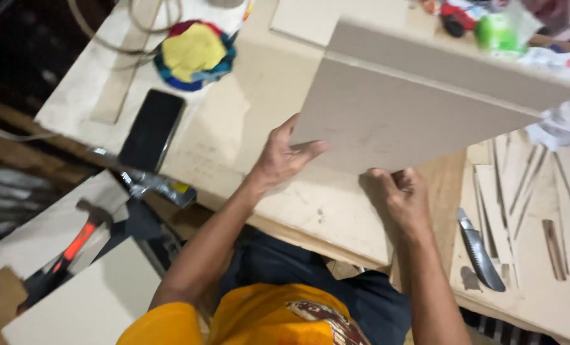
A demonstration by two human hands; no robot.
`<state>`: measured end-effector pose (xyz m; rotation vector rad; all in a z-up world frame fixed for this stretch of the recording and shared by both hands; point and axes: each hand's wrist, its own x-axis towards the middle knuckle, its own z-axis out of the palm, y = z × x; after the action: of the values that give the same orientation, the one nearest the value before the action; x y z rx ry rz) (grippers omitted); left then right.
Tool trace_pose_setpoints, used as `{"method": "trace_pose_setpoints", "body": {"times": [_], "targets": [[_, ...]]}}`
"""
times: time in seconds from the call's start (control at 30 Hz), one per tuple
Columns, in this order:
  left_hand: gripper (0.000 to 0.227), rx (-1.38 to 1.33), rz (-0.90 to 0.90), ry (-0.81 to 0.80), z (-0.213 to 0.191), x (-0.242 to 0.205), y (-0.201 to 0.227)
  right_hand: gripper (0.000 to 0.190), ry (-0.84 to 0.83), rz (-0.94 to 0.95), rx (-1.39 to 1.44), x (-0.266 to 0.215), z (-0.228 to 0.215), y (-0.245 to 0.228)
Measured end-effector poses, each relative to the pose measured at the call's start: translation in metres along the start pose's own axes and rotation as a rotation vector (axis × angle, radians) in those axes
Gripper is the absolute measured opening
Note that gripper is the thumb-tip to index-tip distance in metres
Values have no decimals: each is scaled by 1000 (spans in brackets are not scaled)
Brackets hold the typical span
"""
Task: The person uses a utility knife to cut a rectangular piece of cardboard on a cluttered workbench. They align the cardboard, make a cut along the edge, and then stack the cut piece with other similar pieces.
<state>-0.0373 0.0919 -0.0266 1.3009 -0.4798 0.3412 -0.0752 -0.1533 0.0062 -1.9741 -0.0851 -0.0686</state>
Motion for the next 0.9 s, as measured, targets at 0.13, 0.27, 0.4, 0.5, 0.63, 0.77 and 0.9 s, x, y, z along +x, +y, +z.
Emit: {"method": "trace_pose_setpoints", "body": {"times": [0.13, 0.27, 0.4, 0.5, 0.63, 0.77, 0.9], "targets": [[39, 75, -71, -36, -11, 11, 18, 28, -38, -72, -37, -6, 6, -21], [49, 111, -103, 13, -1, 21, 45, 17, 15, 69, -10, -10, 3, -28], [54, 186, -66, 55, -3, 36, 48, 37, -70, 93, 14, -13, -12, -33], [60, 248, -89, 40, 1, 35, 70, 64, -69, -44, 24, -4, -28, -26], [60, 284, -86, 58, -13, 15, 34, 94, 15, -198, 162, 6, -40, -53], [55, 282, -58, 95, -9, 20, 32, 86, -6, 27, 126, 6, -38, -10], [54, 311, 63, 88, 0, 30, 38, 59, -64, -37, 157, 29, -29, 38]]}}
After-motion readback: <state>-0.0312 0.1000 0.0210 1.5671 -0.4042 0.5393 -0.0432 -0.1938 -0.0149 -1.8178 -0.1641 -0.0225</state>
